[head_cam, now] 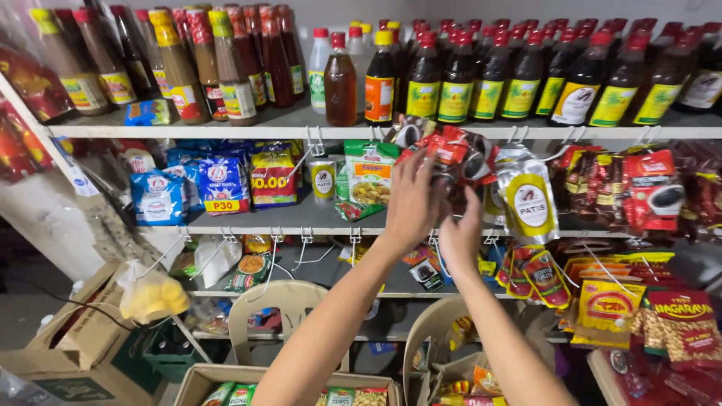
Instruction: Picking various grocery items such as sauce bottles, coffee packets, and snack bags from shelves and placing them into a cardboard box.
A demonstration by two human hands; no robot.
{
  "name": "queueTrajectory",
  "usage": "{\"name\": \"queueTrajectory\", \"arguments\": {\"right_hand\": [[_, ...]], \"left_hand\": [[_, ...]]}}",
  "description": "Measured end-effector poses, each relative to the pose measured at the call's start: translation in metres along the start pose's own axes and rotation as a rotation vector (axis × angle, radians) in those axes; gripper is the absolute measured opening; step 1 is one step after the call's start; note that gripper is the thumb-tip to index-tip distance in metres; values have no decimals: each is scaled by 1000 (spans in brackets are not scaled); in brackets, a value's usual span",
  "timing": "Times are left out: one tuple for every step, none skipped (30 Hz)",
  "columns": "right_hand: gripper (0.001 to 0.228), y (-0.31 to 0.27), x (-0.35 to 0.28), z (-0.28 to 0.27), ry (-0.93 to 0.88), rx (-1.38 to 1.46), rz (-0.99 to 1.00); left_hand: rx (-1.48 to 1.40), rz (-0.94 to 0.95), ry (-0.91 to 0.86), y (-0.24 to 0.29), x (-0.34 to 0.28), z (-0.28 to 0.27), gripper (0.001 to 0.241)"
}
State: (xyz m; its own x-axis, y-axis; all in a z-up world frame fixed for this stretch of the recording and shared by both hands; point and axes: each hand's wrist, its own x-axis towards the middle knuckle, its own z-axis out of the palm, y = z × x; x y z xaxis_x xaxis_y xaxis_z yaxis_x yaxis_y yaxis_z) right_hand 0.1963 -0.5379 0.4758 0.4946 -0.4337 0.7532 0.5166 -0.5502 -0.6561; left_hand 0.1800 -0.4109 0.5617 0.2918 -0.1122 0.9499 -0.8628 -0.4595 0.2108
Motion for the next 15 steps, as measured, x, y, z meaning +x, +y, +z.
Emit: {"name": "queueTrajectory", "arguments": {"right_hand": [[49,1,5,2,9,4,-2],[49,4,9,1,-38,-20,-3],[50,6,13,2,-84,-45,-3],[50,3,16,-1,-81,-43,-6],[49,0,18,-3,-108,34,96],[48,-4,21,-1,-137,115,197],[48,-5,24,-3,-134,122,193],[46,-6,29,-5,-130,187,211],[43,-8,34,-6,-126,253,228],[43,-18,37,-14,-129,253,229],[39,-27,40,-21,-155,242,285],[34,-37,40,-28,-184,230,345],[34,-43,39,-35,-189,228,350],[34,-49,38,-41,-181,349,376],[33,-55,37,-47,-172,470,402]], "left_hand": [[0,10,-2,-11,0,14,45],[43,-45,28,-22,-2,29,49],[85,-101,58,-32,-3,44,54],[85,-96,60,-35,-4,48,54],[35,-254,4,-37,-4,53,58],[-12,-409,-54,-42,-3,55,62],[-8,-403,-51,-43,-2,56,62],[-37,-397,3,-44,2,56,61],[-66,-390,57,-46,5,57,60],[-65,-392,57,-42,10,53,60],[-148,-452,27,-38,15,50,58],[-231,-517,-5,-34,18,45,57],[-229,-524,-6,-28,19,41,57],[-262,-558,-43,-22,20,36,57],[-296,-593,-80,-16,22,31,57]]}}
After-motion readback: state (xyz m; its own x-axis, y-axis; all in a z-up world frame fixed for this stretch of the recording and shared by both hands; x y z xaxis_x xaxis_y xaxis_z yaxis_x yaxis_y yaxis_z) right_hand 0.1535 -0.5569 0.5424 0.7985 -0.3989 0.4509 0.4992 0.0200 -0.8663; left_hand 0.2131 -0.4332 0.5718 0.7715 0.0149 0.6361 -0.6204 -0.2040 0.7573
